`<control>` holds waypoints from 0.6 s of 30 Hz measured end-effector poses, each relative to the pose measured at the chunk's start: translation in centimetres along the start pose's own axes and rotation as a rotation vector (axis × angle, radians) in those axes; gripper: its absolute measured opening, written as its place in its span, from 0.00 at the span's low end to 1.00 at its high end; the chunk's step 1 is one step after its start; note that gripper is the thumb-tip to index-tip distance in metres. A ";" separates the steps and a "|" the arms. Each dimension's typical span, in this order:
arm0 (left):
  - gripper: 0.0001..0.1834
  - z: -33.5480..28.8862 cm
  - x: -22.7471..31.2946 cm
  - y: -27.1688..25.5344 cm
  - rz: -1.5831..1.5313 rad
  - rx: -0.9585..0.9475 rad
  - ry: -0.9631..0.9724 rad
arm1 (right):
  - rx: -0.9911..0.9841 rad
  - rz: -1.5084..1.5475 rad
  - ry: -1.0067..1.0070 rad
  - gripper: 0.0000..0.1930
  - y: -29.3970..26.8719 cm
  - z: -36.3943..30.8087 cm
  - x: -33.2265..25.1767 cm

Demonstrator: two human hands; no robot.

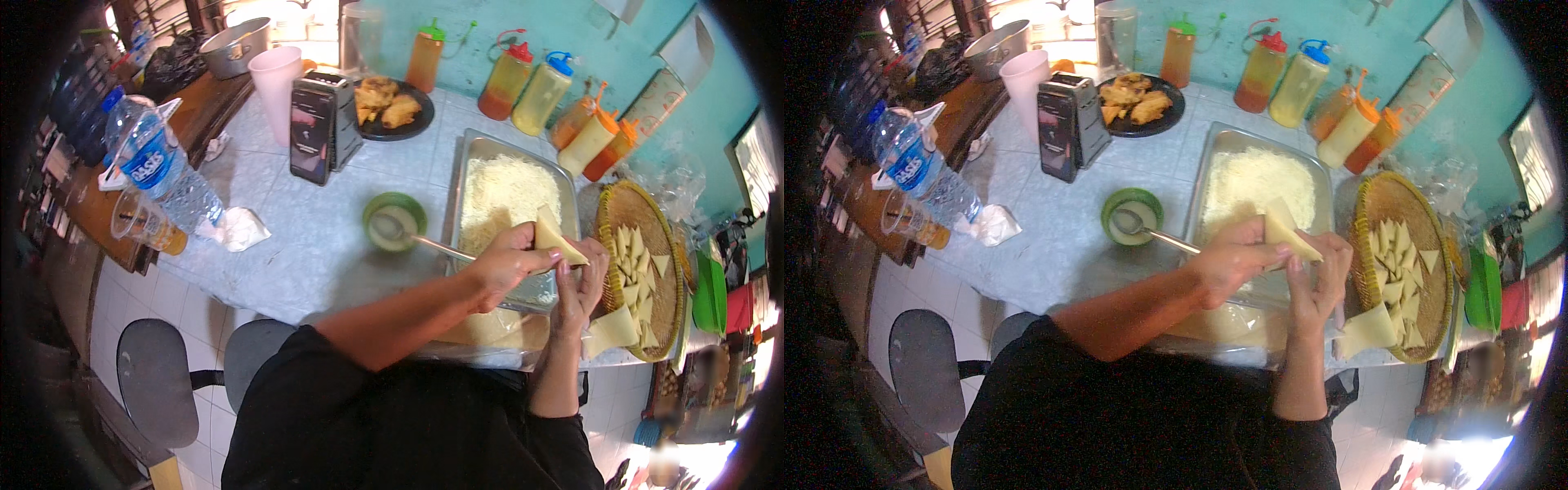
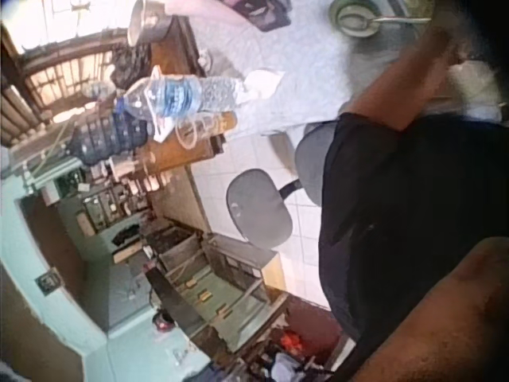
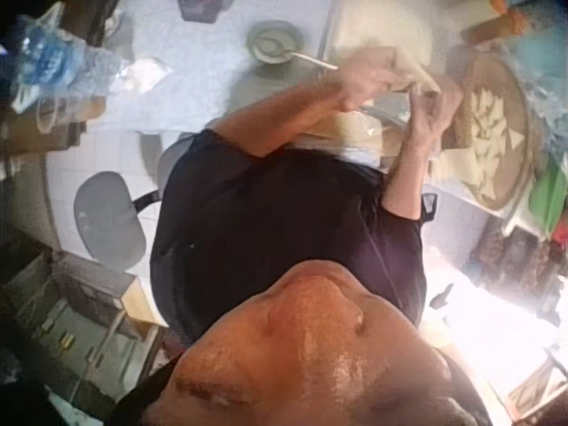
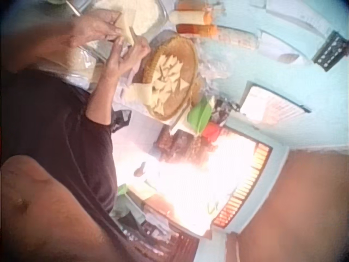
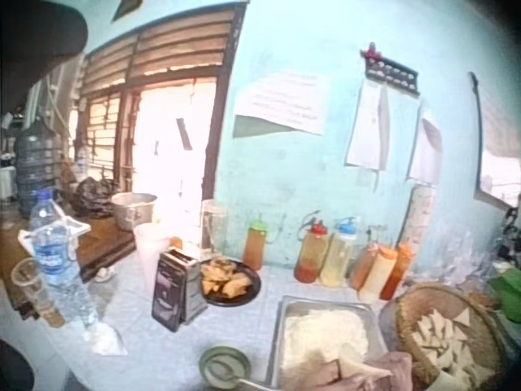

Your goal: The person folds square pastry sheets into triangles, fills them with shredded cheese using a spoon, seals the edges, and places the finished samosas into a woven basket. The process is repeated continuously with multiple units.

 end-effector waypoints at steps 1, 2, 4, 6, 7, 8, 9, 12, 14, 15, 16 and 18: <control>0.17 0.0 0.1 -0.4 0.043 0.030 0.004 | 0.059 -0.071 -0.032 0.20 -0.2 -0.1 -0.4; 0.17 0.0 0.2 -0.8 0.084 0.059 0.007 | 0.119 -0.143 -0.064 0.22 -0.4 -0.3 -1.0; 0.16 -0.1 0.9 -1.1 0.162 0.081 0.015 | 0.137 -0.376 -0.250 0.24 -0.1 -0.8 -3.8; 0.16 -0.5 1.6 -0.4 0.224 0.040 -0.037 | 0.006 -0.629 -0.345 0.28 1.2 -1.2 -4.9; 0.16 -0.6 1.7 -0.1 0.253 0.016 -0.067 | -0.034 -0.635 -0.332 0.28 1.5 -1.2 -4.8; 0.17 -0.5 1.5 -0.1 0.203 0.013 -0.046 | -0.074 -0.642 -0.318 0.29 1.9 -1.0 -4.8; 0.18 -0.3 1.2 -0.1 0.154 0.007 -0.023 | -0.110 -0.650 -0.306 0.30 2.3 -0.8 -4.6; 0.21 -0.1 0.7 0.3 0.114 -0.056 -0.039 | -0.091 -0.536 -0.280 0.32 2.4 -0.9 -3.5; 0.22 -0.3 0.7 0.4 0.122 -0.072 -0.050 | -0.090 -0.554 -0.245 0.34 2.4 -1.0 -3.0; 0.23 -0.3 0.5 0.2 0.129 -0.061 -0.040 | -0.119 -0.529 -0.240 0.35 2.7 -1.1 -3.1; 0.23 -0.2 0.3 0.4 0.134 -0.061 -0.036 | -0.138 -0.513 -0.229 0.35 2.8 -1.0 -3.2; 0.21 -0.5 0.6 -0.3 0.167 0.089 -0.004 | -0.137 -0.401 -0.196 0.34 2.6 -0.9 -3.1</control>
Point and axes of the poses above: each hand's wrist, its own z-axis towards the middle knuckle, its own y-axis out of the palm, x = y × z, the point moved 9 cm from there along z, towards the middle knuckle, and after that the axes turned 8 degrees about y, right-handed, at the moved point
